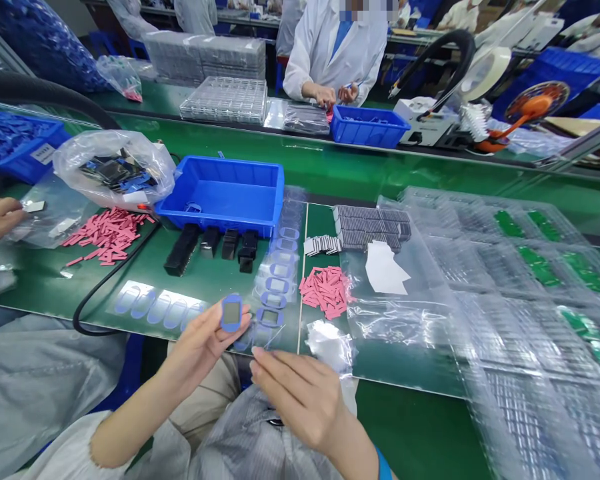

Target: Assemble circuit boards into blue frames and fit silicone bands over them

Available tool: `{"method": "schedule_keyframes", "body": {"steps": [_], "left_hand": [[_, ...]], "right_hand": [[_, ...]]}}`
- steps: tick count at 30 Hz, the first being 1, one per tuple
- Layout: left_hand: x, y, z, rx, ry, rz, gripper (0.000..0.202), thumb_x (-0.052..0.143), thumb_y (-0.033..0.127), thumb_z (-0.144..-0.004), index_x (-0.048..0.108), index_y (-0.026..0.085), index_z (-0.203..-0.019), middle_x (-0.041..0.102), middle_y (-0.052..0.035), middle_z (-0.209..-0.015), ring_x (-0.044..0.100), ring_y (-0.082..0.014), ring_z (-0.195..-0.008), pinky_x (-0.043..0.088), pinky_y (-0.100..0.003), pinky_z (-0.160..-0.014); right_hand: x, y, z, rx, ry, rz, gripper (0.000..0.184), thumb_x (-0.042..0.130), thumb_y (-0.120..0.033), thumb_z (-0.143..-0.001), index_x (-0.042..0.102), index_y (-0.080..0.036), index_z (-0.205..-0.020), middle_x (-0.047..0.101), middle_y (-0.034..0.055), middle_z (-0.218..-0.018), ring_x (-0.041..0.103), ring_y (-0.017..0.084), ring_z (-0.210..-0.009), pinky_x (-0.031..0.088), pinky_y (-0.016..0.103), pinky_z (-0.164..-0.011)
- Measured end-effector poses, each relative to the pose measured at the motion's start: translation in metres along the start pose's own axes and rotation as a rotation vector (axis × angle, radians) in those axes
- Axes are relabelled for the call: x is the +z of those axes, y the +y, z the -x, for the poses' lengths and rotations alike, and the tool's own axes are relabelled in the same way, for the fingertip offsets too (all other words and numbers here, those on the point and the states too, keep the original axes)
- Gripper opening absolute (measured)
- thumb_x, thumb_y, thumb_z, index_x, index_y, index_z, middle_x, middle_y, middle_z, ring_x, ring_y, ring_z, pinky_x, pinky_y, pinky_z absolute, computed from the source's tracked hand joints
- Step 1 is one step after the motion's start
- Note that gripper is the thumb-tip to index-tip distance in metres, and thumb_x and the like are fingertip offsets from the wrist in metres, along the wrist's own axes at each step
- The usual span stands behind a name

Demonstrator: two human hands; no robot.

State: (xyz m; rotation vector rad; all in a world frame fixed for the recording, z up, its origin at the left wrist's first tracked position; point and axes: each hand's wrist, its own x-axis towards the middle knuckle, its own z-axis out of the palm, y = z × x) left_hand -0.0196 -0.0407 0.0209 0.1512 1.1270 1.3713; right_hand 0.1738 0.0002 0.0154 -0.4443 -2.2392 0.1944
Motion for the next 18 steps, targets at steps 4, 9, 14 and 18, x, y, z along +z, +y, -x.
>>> {"method": "schedule_keyframes", "body": {"steps": [4,9,14,18], "left_hand": [[0.024,-0.010,-0.021,0.043,-0.078,0.066,0.024,0.070,0.032,-0.076,0.073,0.016,-0.094,0.077,-0.0078,-0.090,0.071,-0.0216,-0.088,0.046,-0.040,-0.098],[0.034,-0.016,-0.032,0.139,-0.098,0.053,0.028,0.072,0.032,-0.075,0.072,0.017,-0.098,0.078,-0.0068,-0.090,0.071,-0.0217,-0.089,0.046,-0.038,-0.097],[0.037,-0.010,-0.031,0.192,-0.124,-0.003,0.034,0.074,0.033,-0.072,0.072,0.016,-0.101,0.077,-0.0098,-0.092,0.071,-0.0248,-0.090,0.047,-0.040,-0.096],[0.028,-0.009,-0.029,0.205,-0.148,-0.070,0.034,0.075,0.034,-0.070,0.073,0.016,-0.099,0.077,-0.0102,-0.091,0.072,-0.0252,-0.088,0.050,-0.041,-0.093]], "right_hand": [[-0.001,0.000,-0.001,0.019,-0.137,-0.056,0.019,0.060,-0.022,-0.086,0.066,-0.012,-0.100,0.073,0.0107,-0.097,0.071,0.017,-0.079,0.059,0.025,-0.061],[0.012,0.026,-0.010,0.294,-0.056,0.185,0.030,0.060,-0.024,-0.085,0.062,-0.015,-0.114,0.068,0.0131,-0.112,0.066,0.025,-0.099,0.056,0.041,-0.081],[0.025,0.044,-0.017,0.354,-0.095,0.115,0.025,0.061,-0.027,-0.085,0.067,-0.016,-0.106,0.071,0.0097,-0.106,0.066,0.028,-0.102,0.052,0.045,-0.089],[0.025,0.043,-0.017,0.468,-0.063,0.030,0.026,0.061,-0.032,-0.084,0.069,-0.020,-0.105,0.073,0.0087,-0.101,0.070,0.026,-0.090,0.055,0.040,-0.083]]}}
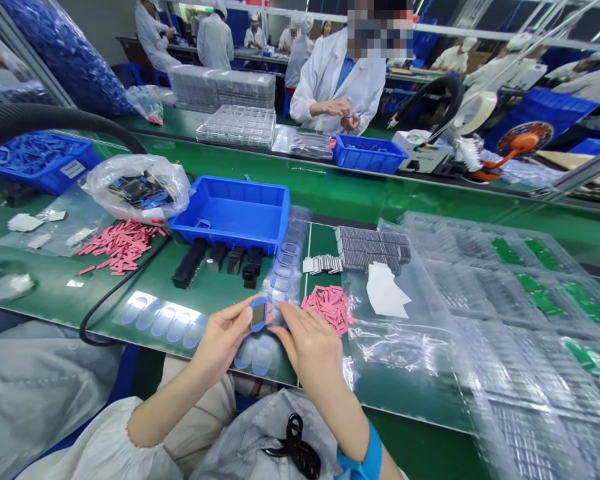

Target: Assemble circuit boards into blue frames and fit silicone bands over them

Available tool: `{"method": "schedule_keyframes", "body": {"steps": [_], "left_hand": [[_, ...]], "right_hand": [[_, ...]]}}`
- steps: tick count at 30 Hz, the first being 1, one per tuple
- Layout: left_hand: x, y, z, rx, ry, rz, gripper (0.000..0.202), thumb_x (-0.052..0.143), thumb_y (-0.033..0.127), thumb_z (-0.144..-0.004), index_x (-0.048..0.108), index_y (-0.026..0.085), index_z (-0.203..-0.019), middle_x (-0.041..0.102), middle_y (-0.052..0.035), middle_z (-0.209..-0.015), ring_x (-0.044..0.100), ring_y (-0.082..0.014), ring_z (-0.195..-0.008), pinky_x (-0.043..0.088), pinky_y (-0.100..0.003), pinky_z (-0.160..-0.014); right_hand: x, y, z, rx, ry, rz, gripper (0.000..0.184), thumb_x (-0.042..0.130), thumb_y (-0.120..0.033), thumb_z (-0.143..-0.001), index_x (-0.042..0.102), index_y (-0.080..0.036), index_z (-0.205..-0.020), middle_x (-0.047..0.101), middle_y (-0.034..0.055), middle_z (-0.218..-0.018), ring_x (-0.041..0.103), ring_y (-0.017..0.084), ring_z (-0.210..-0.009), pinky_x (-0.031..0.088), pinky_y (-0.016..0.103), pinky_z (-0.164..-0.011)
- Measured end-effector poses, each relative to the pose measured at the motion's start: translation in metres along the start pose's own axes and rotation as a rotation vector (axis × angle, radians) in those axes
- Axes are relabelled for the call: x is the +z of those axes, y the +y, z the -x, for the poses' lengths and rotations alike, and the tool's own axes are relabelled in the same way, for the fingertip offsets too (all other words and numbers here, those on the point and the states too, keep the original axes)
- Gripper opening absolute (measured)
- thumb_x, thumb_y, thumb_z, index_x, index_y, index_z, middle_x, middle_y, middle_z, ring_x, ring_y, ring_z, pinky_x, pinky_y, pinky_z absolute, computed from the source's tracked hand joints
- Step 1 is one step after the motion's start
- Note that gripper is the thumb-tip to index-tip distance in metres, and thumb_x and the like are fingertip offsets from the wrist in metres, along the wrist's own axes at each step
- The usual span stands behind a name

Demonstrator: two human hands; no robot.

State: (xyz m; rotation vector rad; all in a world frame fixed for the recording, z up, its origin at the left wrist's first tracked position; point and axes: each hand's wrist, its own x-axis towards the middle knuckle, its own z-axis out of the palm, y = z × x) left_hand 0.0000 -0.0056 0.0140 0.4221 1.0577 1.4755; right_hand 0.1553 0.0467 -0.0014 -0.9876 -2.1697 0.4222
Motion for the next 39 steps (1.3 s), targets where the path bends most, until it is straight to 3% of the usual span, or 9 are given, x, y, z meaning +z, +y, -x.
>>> {"method": "schedule_keyframes", "body": {"steps": [4,7,12,16,19,24,27,33,39], "left_hand": [[-0.012,-0.003,0.009,-0.009,-0.036,-0.066,0.031,0.079,0.034,-0.064,0.076,0.017,-0.090,0.077,-0.0102,-0.087,0.073,-0.0274,-0.081,0.053,-0.043,-0.087],[-0.014,-0.005,0.017,0.002,-0.043,-0.083,0.032,0.079,0.037,-0.062,0.076,0.018,-0.089,0.077,-0.0102,-0.087,0.073,-0.0292,-0.081,0.052,-0.047,-0.088],[-0.039,0.002,0.038,0.043,-0.027,-0.082,0.035,0.080,0.042,-0.059,0.077,0.019,-0.086,0.078,-0.0086,-0.082,0.072,-0.0268,-0.085,0.027,-0.047,-0.111],[-0.112,0.015,0.081,-0.001,0.019,-0.007,0.043,0.081,0.043,-0.055,0.077,0.013,-0.085,0.077,-0.0153,-0.079,0.073,-0.0303,-0.075,0.055,-0.044,-0.077],[-0.182,0.022,0.130,0.001,0.167,0.105,0.032,0.079,0.038,-0.061,0.077,0.013,-0.081,0.077,-0.0124,-0.075,0.073,-0.0229,-0.069,0.057,-0.031,-0.070],[-0.270,0.024,0.215,0.073,0.442,0.288,0.022,0.075,0.030,-0.070,0.075,0.027,-0.091,0.078,-0.0028,-0.088,0.073,-0.0160,-0.075,0.056,-0.027,-0.081],[-0.300,0.023,0.245,0.120,0.549,0.356,0.021,0.076,0.026,-0.069,0.075,0.028,-0.090,0.078,-0.0017,-0.090,0.073,-0.0159,-0.076,0.056,-0.025,-0.082],[-0.346,0.035,0.245,0.153,0.593,0.443,0.022,0.079,0.017,-0.064,0.075,0.025,-0.084,0.078,-0.0032,-0.086,0.074,-0.0188,-0.072,0.059,-0.026,-0.075],[-0.365,0.055,0.188,0.183,0.578,0.480,0.014,0.067,0.011,-0.077,0.071,0.020,-0.087,0.078,-0.0041,-0.085,0.073,-0.0182,-0.077,0.057,-0.026,-0.078]], "right_hand": [[0.000,0.007,-0.004,0.160,-0.001,-0.168,0.027,0.064,-0.039,-0.081,0.070,-0.026,-0.103,0.075,0.0047,-0.094,0.072,0.021,-0.078,0.058,0.031,-0.068],[-0.003,0.012,-0.006,0.257,0.100,-0.315,0.030,0.054,-0.040,-0.088,0.067,-0.022,-0.108,0.073,0.0080,-0.100,0.070,0.022,-0.089,0.057,0.035,-0.076],[-0.002,-0.017,0.006,0.440,0.242,-0.957,0.038,0.055,-0.047,-0.085,0.059,-0.029,-0.118,0.074,0.0046,-0.096,0.069,0.022,-0.093,0.053,0.041,-0.084],[0.041,-0.086,0.023,0.674,-0.186,-1.559,0.029,0.068,-0.051,-0.074,0.068,-0.034,-0.098,0.073,0.0013,-0.085,0.065,0.020,-0.098,0.050,0.035,-0.087],[0.110,-0.142,0.029,0.795,-0.665,-1.869,0.038,0.073,-0.052,-0.067,0.070,-0.026,-0.094,0.069,0.0067,-0.106,0.060,0.023,-0.106,0.046,0.036,-0.090],[0.247,-0.208,0.031,0.921,-0.954,-1.942,0.039,0.067,-0.050,-0.075,0.065,-0.020,-0.100,0.069,0.0063,-0.103,0.062,0.020,-0.101,0.047,0.034,-0.084],[0.299,-0.235,0.032,0.956,-1.130,-1.966,0.032,0.055,-0.042,-0.088,0.060,-0.014,-0.103,0.065,0.0064,-0.104,0.062,0.018,-0.095,0.049,0.038,-0.083],[0.330,-0.259,0.037,0.982,-1.342,-1.958,0.031,0.053,-0.039,-0.090,0.057,-0.014,-0.108,0.062,0.0064,-0.106,0.062,0.018,-0.092,0.052,0.038,-0.079],[0.334,-0.219,0.059,1.030,-1.407,-1.865,0.029,0.054,-0.036,-0.090,0.057,-0.014,-0.109,0.062,0.0059,-0.105,0.062,0.016,-0.087,0.053,0.036,-0.075]]}}
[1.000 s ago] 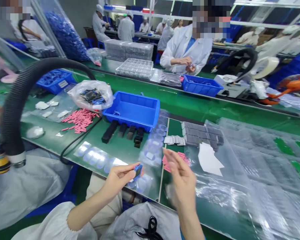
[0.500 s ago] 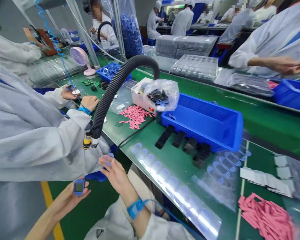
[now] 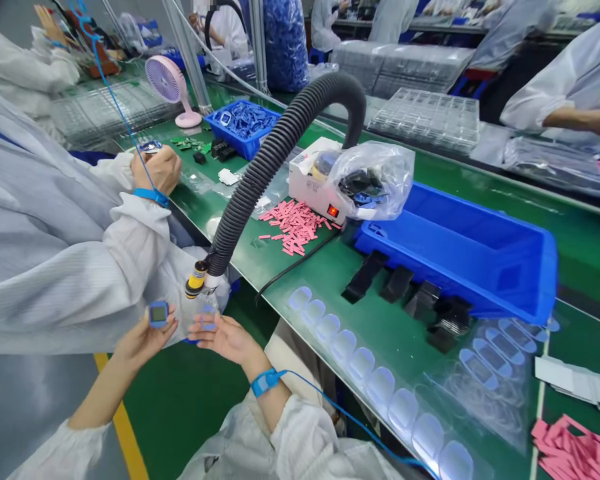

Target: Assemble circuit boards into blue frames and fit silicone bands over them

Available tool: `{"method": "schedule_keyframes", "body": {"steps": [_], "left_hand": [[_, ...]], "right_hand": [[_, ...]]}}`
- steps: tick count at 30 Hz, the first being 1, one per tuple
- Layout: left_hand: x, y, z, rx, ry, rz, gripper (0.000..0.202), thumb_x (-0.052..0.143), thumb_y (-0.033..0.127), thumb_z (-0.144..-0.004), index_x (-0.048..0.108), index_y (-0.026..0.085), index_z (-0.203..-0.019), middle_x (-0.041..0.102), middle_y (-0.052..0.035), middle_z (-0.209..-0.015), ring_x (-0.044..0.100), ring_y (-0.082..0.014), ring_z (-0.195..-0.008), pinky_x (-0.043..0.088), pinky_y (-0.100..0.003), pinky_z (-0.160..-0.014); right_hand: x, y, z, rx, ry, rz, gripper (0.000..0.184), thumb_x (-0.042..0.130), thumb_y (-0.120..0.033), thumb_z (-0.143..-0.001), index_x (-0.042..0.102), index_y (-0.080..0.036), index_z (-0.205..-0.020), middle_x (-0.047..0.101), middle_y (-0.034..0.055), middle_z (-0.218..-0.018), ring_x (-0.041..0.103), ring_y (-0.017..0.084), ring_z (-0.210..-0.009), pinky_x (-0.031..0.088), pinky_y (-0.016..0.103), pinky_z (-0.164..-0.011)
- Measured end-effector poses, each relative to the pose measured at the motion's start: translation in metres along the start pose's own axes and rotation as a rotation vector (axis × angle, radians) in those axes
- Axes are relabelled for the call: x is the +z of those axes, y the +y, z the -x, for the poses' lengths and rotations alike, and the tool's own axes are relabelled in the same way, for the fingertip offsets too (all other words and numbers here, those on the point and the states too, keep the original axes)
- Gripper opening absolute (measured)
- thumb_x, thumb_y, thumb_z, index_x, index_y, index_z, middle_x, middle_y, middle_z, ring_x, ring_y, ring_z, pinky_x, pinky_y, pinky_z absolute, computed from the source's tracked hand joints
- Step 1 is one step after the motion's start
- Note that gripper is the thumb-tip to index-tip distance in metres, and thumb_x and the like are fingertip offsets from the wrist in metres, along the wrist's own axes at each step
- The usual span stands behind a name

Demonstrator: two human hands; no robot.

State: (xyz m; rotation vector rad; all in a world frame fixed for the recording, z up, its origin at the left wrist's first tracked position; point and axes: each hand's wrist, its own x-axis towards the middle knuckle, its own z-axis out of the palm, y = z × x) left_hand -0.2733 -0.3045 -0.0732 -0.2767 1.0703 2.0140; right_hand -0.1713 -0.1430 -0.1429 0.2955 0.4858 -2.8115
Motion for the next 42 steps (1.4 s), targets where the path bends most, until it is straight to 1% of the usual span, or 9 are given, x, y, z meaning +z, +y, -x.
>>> {"method": "schedule_keyframes", "body": {"steps": [5,9,15,19,24,27,33,37,42], "left_hand": [[0.039,-0.042,-0.037,-0.094,-0.030,-0.012,0.023,0.057,0.012,-0.085,0.063,0.009,-0.106,0.075,-0.0107,-0.093,0.072,-0.0207,-0.083,0.054,-0.041,-0.086],[0.040,-0.063,-0.019,-0.135,-0.031,-0.006,0.016,0.061,0.011,-0.082,0.067,0.010,-0.097,0.077,-0.0121,-0.085,0.073,-0.0217,-0.076,0.056,-0.035,-0.079],[-0.006,-0.021,0.043,-0.023,0.055,0.021,0.011,0.071,0.013,-0.073,0.072,0.022,-0.080,0.079,-0.0016,-0.078,0.073,-0.0164,-0.067,0.057,-0.023,-0.072],[-0.007,-0.001,0.038,0.047,0.122,0.016,0.019,0.056,0.011,-0.085,0.071,0.020,-0.086,0.079,-0.0030,-0.082,0.074,-0.0160,-0.072,0.057,-0.023,-0.074],[0.033,-0.032,0.001,-0.015,0.118,-0.021,0.035,0.047,0.007,-0.089,0.056,0.013,-0.122,0.077,-0.0103,-0.093,0.072,-0.0184,-0.084,0.056,-0.025,-0.081],[0.060,-0.056,-0.001,-0.079,0.090,-0.046,0.042,0.046,0.005,-0.088,0.049,0.014,-0.129,0.077,-0.0089,-0.093,0.073,-0.0164,-0.082,0.055,-0.024,-0.082],[0.109,-0.076,0.041,-0.195,0.002,-0.108,0.019,0.059,0.008,-0.082,0.071,0.019,-0.091,0.077,-0.0064,-0.093,0.073,-0.0203,-0.078,0.060,-0.026,-0.067],[0.158,-0.098,0.065,-0.268,-0.139,-0.090,0.020,0.072,0.020,-0.074,0.072,0.026,-0.093,0.078,-0.0013,-0.093,0.073,-0.0181,-0.079,0.059,-0.022,-0.064],[0.229,-0.135,0.088,-0.366,-0.362,-0.059,0.018,0.073,0.030,-0.073,0.073,0.026,-0.091,0.077,0.0011,-0.092,0.072,-0.0140,-0.079,0.057,-0.017,-0.066]], "right_hand": [[-0.038,0.001,0.026,-0.129,0.158,-0.032,0.030,0.054,-0.036,-0.090,0.055,-0.015,-0.112,0.060,0.0064,-0.109,0.061,0.017,-0.091,0.053,0.037,-0.077],[-0.027,-0.011,0.018,-0.180,0.159,-0.035,0.032,0.054,-0.036,-0.090,0.054,-0.016,-0.115,0.059,0.0072,-0.113,0.060,0.019,-0.094,0.052,0.039,-0.079],[0.022,-0.021,-0.020,-0.052,-0.015,0.020,0.031,0.053,-0.037,-0.090,0.056,-0.015,-0.110,0.061,0.0060,-0.105,0.062,0.016,-0.086,0.053,0.035,-0.074],[0.024,-0.012,-0.015,0.021,-0.057,0.061,0.029,0.053,-0.037,-0.090,0.057,-0.014,-0.108,0.062,0.0054,-0.102,0.062,0.015,-0.083,0.053,0.034,-0.072],[0.004,0.004,0.044,-0.061,0.049,0.057,0.027,0.055,-0.035,-0.089,0.059,-0.014,-0.105,0.064,0.0050,-0.101,0.063,0.015,-0.083,0.052,0.034,-0.073],[0.008,0.007,0.089,-0.149,0.106,0.027,0.030,0.063,-0.035,-0.083,0.061,-0.014,-0.105,0.067,0.0069,-0.104,0.064,0.014,-0.083,0.049,0.029,-0.074],[0.046,-0.020,0.171,-0.385,0.156,-0.109,0.045,0.081,-0.043,-0.061,0.067,-0.021,-0.098,0.070,0.0059,-0.103,0.065,0.017,-0.091,0.047,0.030,-0.080],[0.067,-0.051,0.223,-0.570,0.205,-0.206,0.041,0.077,-0.054,-0.061,0.068,-0.031,-0.093,0.071,-0.0017,-0.093,0.066,0.016,-0.088,0.049,0.031,-0.080],[0.078,-0.076,0.279,-0.738,0.357,-0.158,0.042,0.074,-0.063,-0.057,0.068,-0.028,-0.080,0.070,0.0009,-0.069,0.065,0.017,-0.059,0.051,0.033,-0.060]]}}
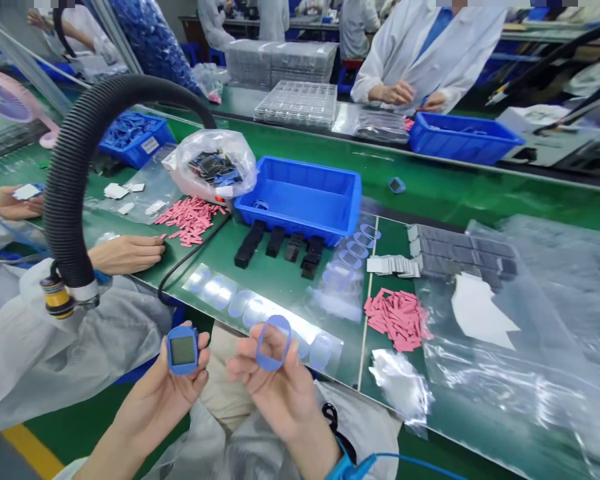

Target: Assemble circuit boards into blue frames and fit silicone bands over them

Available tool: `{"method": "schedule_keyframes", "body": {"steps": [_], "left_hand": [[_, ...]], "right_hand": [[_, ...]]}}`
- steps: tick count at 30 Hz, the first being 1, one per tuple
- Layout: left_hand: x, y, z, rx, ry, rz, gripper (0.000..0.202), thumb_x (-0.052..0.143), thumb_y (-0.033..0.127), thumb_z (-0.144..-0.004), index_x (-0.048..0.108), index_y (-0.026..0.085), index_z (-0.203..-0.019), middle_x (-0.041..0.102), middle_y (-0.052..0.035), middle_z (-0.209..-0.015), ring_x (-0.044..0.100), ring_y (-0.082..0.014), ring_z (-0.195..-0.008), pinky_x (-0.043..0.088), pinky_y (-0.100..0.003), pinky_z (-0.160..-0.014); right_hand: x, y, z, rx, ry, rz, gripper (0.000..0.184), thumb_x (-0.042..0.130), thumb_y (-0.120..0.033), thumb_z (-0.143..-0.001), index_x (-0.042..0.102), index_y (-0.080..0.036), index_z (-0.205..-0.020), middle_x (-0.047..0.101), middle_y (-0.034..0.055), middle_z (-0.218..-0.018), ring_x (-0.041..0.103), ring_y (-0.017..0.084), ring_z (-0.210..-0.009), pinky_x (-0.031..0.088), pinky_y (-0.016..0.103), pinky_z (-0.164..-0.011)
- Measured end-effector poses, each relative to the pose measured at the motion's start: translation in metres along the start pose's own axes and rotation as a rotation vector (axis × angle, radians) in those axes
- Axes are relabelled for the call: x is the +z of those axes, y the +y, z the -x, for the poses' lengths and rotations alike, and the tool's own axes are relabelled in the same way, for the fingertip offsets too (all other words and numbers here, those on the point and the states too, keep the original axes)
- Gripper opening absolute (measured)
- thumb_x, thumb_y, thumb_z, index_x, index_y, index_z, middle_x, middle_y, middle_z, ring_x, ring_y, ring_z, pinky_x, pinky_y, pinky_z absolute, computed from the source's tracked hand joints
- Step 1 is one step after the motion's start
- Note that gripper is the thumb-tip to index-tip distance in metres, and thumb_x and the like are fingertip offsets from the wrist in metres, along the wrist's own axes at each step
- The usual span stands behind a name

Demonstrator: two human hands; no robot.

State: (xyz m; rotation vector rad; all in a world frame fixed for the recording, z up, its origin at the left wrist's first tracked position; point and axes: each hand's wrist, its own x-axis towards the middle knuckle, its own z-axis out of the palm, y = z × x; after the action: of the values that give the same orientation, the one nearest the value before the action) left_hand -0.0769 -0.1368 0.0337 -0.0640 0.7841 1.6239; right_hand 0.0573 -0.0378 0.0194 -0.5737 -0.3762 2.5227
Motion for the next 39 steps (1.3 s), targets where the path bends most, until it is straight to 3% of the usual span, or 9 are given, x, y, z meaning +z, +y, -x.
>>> {"method": "schedule_keyframes", "body": {"steps": [5,9,16,21,25,30,33,39], "left_hand": [[0.049,-0.027,-0.011,-0.103,-0.130,0.015,0.020,0.072,0.032,-0.075,0.072,0.026,-0.094,0.077,0.0025,-0.095,0.072,-0.0125,-0.084,0.056,-0.015,-0.071],[0.070,-0.043,-0.017,-0.157,-0.153,0.005,0.023,0.072,0.035,-0.074,0.073,0.021,-0.092,0.078,0.0020,-0.093,0.072,-0.0106,-0.083,0.056,-0.012,-0.072],[0.079,-0.058,-0.021,-0.199,-0.075,0.009,0.025,0.061,0.034,-0.084,0.071,0.017,-0.098,0.077,-0.0024,-0.092,0.070,-0.0119,-0.088,0.055,-0.014,-0.076],[0.087,-0.064,-0.022,-0.178,-0.032,0.045,0.026,0.055,0.031,-0.088,0.070,0.015,-0.100,0.077,-0.0045,-0.091,0.071,-0.0124,-0.086,0.054,-0.016,-0.079],[0.093,-0.067,-0.024,-0.172,-0.041,0.087,0.026,0.060,0.031,-0.086,0.070,0.013,-0.101,0.077,-0.0050,-0.094,0.070,-0.0132,-0.089,0.054,-0.018,-0.082],[0.096,-0.068,-0.024,-0.194,0.044,0.099,0.022,0.056,0.029,-0.088,0.071,0.017,-0.098,0.076,-0.0028,-0.099,0.069,-0.0129,-0.094,0.054,-0.018,-0.082],[0.097,-0.067,-0.022,-0.193,0.016,0.106,0.020,0.057,0.030,-0.087,0.072,0.019,-0.097,0.076,-0.0018,-0.100,0.069,-0.0126,-0.094,0.054,-0.018,-0.081],[0.107,-0.062,-0.015,-0.206,-0.063,0.121,0.024,0.060,0.034,-0.084,0.073,0.017,-0.096,0.077,-0.0024,-0.093,0.070,-0.0122,-0.091,0.053,-0.016,-0.081]], "right_hand": [[-0.008,-0.027,0.020,-0.118,0.059,0.030,0.042,0.073,-0.065,-0.056,0.068,-0.027,-0.072,0.067,0.0019,-0.059,0.062,0.017,-0.050,0.048,0.029,-0.049],[-0.012,-0.038,0.030,-0.130,0.059,-0.032,0.037,0.074,-0.061,-0.058,0.069,-0.027,-0.071,0.068,0.0001,-0.059,0.064,0.015,-0.052,0.051,0.028,-0.052],[-0.021,-0.047,0.036,-0.257,0.092,0.079,0.036,0.067,-0.063,-0.067,0.070,-0.029,-0.079,0.067,-0.0006,-0.062,0.062,0.012,-0.053,0.051,0.024,-0.051],[-0.024,-0.049,0.041,-0.308,0.106,0.067,0.029,0.065,-0.054,-0.075,0.071,-0.028,-0.086,0.072,0.0019,-0.080,0.065,0.011,-0.062,0.052,0.021,-0.054],[-0.024,-0.048,0.047,-0.399,0.168,0.108,0.024,0.065,-0.048,-0.078,0.071,-0.027,-0.087,0.073,0.0038,-0.089,0.067,0.012,-0.072,0.055,0.021,-0.060],[-0.027,-0.050,0.056,-0.524,0.287,0.270,0.027,0.064,-0.051,-0.078,0.070,-0.029,-0.093,0.072,0.0052,-0.099,0.068,0.015,-0.078,0.055,0.026,-0.062],[-0.026,-0.051,0.060,-0.548,0.300,0.291,0.026,0.064,-0.052,-0.077,0.071,-0.030,-0.090,0.073,0.0053,-0.095,0.068,0.016,-0.074,0.055,0.026,-0.059],[-0.018,-0.050,0.061,-0.530,0.204,0.264,0.030,0.065,-0.053,-0.076,0.072,-0.028,-0.092,0.075,0.0050,-0.086,0.070,0.014,-0.069,0.056,0.021,-0.057]]}}
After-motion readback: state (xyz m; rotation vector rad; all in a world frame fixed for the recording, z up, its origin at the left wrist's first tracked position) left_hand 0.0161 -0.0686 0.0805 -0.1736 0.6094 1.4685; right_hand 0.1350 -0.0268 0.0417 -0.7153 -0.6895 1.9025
